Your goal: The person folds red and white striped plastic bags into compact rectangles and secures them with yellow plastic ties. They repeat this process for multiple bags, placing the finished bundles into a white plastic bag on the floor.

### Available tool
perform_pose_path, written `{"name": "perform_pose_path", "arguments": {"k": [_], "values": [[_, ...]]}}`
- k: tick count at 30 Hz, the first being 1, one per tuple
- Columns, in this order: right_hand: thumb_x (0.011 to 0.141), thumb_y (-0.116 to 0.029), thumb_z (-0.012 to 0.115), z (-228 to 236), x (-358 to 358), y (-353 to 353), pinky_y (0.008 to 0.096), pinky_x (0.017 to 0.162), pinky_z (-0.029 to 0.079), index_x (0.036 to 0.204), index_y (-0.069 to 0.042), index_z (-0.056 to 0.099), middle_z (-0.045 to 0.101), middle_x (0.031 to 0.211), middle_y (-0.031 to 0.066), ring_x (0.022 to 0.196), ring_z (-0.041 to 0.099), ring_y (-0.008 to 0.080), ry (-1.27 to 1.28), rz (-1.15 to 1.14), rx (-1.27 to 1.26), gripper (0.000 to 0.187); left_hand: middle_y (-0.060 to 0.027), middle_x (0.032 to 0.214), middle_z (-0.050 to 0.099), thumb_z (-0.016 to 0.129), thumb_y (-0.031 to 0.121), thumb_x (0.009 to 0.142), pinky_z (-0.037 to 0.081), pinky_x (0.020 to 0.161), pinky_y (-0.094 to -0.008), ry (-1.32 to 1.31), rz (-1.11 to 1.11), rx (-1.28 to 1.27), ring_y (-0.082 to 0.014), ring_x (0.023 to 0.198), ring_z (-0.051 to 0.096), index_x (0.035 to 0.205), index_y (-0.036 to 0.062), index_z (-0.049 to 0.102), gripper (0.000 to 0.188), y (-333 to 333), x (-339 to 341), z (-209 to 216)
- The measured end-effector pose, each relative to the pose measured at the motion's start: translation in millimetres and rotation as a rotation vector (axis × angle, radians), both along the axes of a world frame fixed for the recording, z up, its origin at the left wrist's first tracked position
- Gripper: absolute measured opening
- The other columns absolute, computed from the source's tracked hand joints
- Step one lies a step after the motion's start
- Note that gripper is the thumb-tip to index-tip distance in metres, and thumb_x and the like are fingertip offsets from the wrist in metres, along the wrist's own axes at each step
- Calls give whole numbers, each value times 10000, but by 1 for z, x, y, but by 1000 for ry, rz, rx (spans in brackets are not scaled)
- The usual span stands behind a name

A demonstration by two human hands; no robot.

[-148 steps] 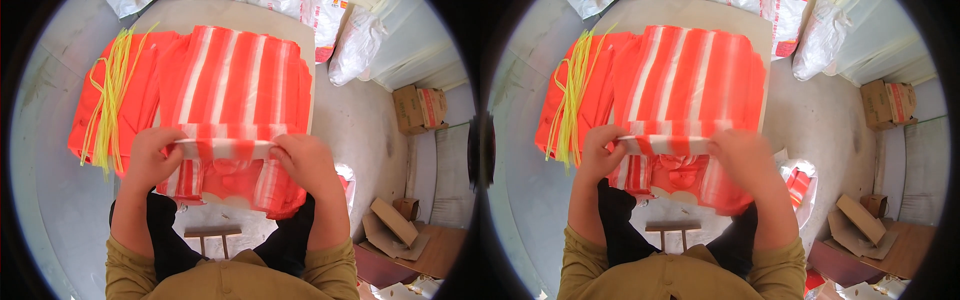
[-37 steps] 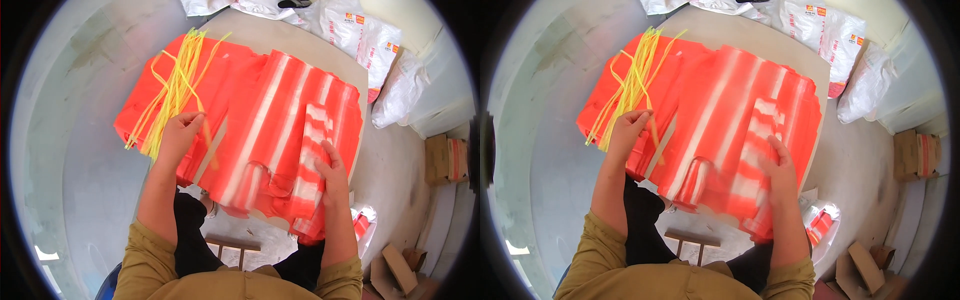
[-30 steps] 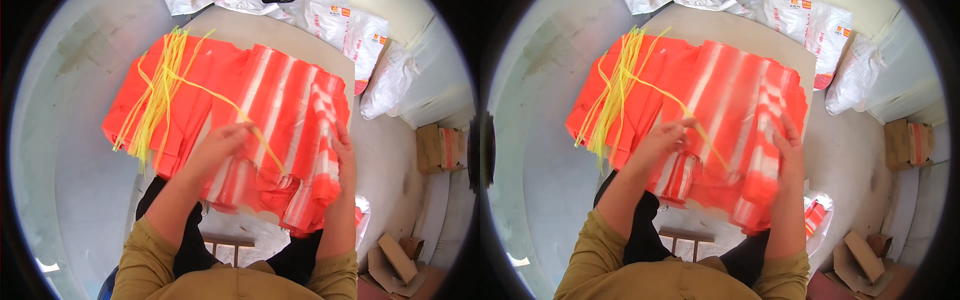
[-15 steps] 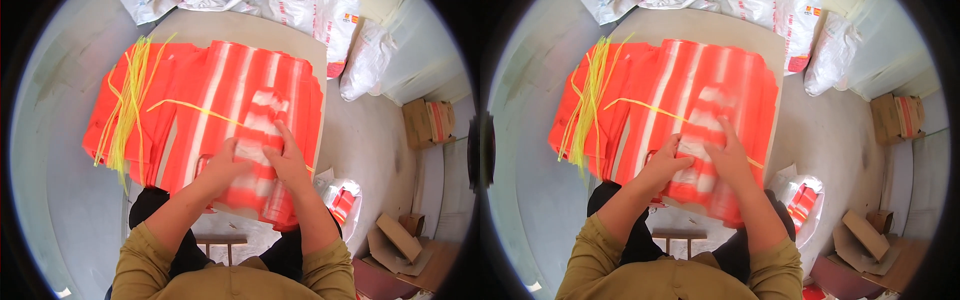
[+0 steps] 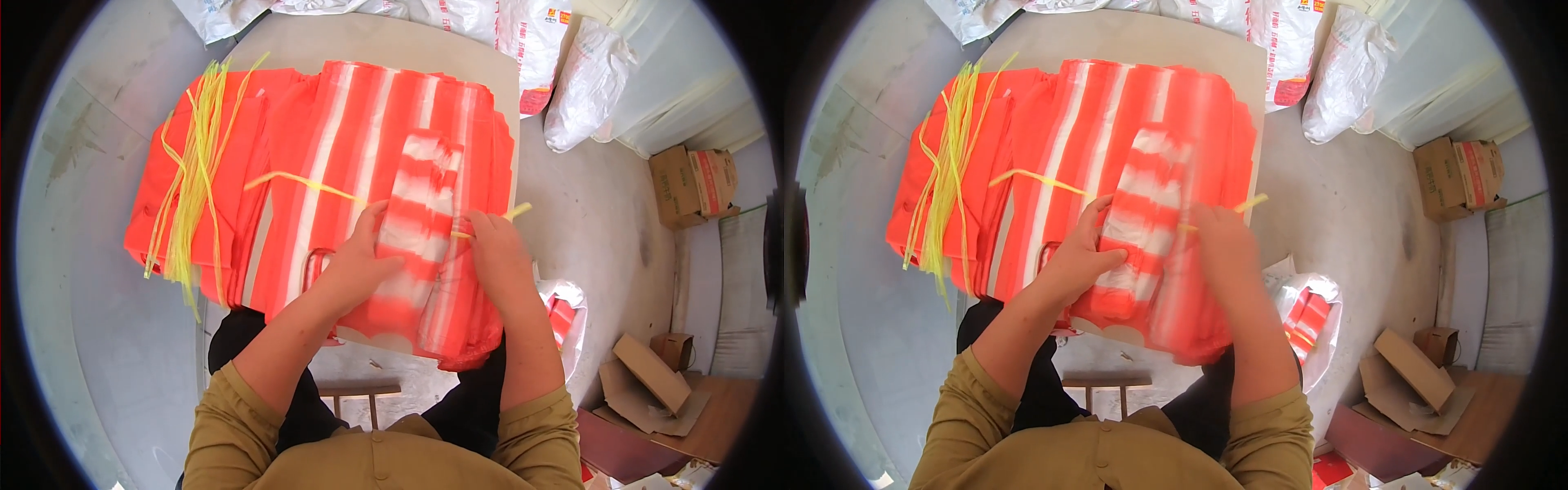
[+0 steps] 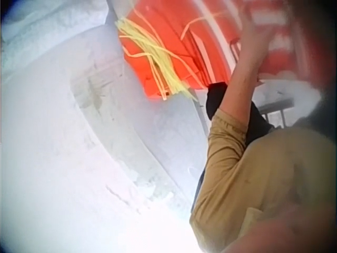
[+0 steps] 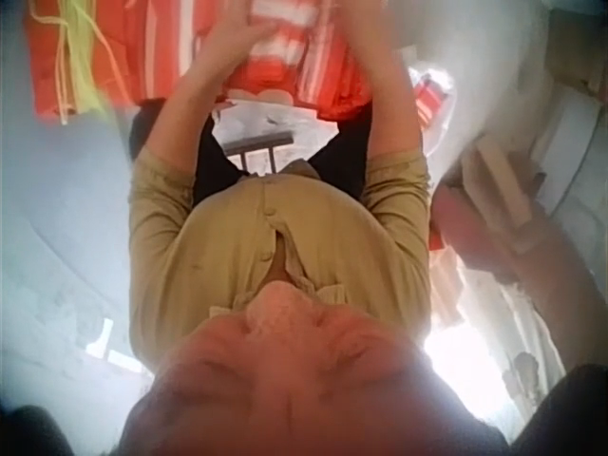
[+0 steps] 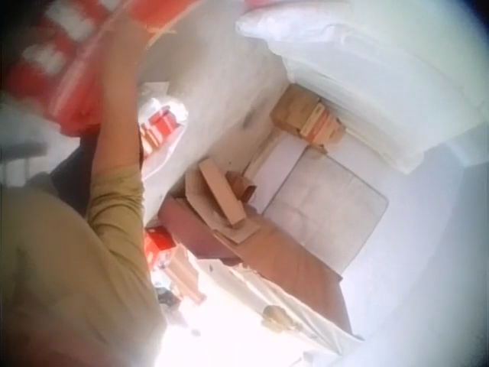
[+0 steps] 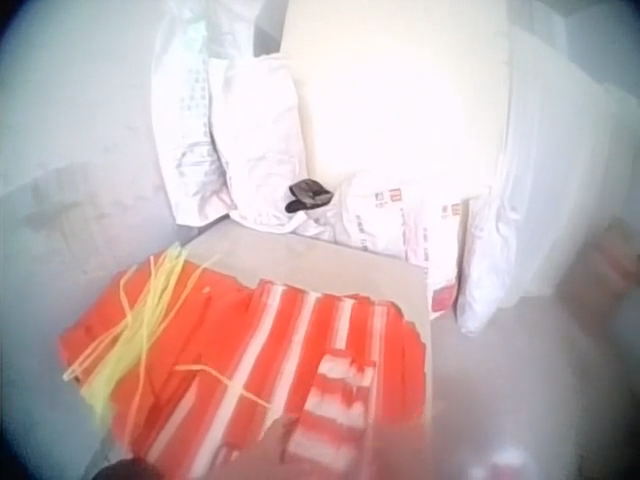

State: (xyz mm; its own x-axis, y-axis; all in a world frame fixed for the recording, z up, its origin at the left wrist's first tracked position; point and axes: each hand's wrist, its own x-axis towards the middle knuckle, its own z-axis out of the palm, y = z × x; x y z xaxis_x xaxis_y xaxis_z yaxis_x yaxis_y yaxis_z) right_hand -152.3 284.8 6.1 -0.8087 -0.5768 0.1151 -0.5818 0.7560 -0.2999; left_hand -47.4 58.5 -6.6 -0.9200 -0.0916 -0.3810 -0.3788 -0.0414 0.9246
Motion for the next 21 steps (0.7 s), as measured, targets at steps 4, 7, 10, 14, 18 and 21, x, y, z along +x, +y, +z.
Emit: {"name": "perform_pose_path", "arguments": {"k": [4,7,10,14,18,21], "values": [[937,-47,618,-2,-10,23,457,848,561,1089,-38,725,673,1007,131,1034,654,357,92,-7,-3,186,-195,1465,567,676,74,911,491,1047,-362,63,-39,-144,-239,1273,599,1674,95,241,879,7,-1,10],[945,-53,625,1,-14,35,450,835,562,996,-38,742,672,988,115,1021,654,335,75,-91,111,128,-155,1409,594,682,29,932,510,985,-316,7,-85,-194,-166,1180,610,1684,104,252,869,6,-2,21],[932,-68,595,8,-15,42,446,841,569,995,-63,741,659,1008,100,1049,657,309,35,-116,136,159,-132,1404,602,685,28,939,518,966,-315,52,-75,-249,-158,1137,618,1665,102,308,821,4,0,23],[959,-104,599,14,-18,52,456,831,558,981,-49,742,680,994,105,997,663,326,-31,-166,129,155,-97,1343,639,675,31,956,529,933,-316,99,-43,-155,-149,1071,631,1621,111,406,723,10,-4,-1],[955,-119,637,17,-21,67,413,744,524,947,-20,712,677,898,106,853,654,311,-111,-210,80,124,-104,1292,689,685,60,966,546,913,-337,35,-113,-372,-204,1047,672,1534,110,537,590,14,-7,12],[967,-144,646,21,-24,70,395,698,496,918,-2,686,646,803,99,753,616,263,-293,-240,-47,156,-114,1186,710,718,81,945,564,875,-392,170,-36,-854,-300,1002,686,1408,78,641,469,12,-5,22]]}}
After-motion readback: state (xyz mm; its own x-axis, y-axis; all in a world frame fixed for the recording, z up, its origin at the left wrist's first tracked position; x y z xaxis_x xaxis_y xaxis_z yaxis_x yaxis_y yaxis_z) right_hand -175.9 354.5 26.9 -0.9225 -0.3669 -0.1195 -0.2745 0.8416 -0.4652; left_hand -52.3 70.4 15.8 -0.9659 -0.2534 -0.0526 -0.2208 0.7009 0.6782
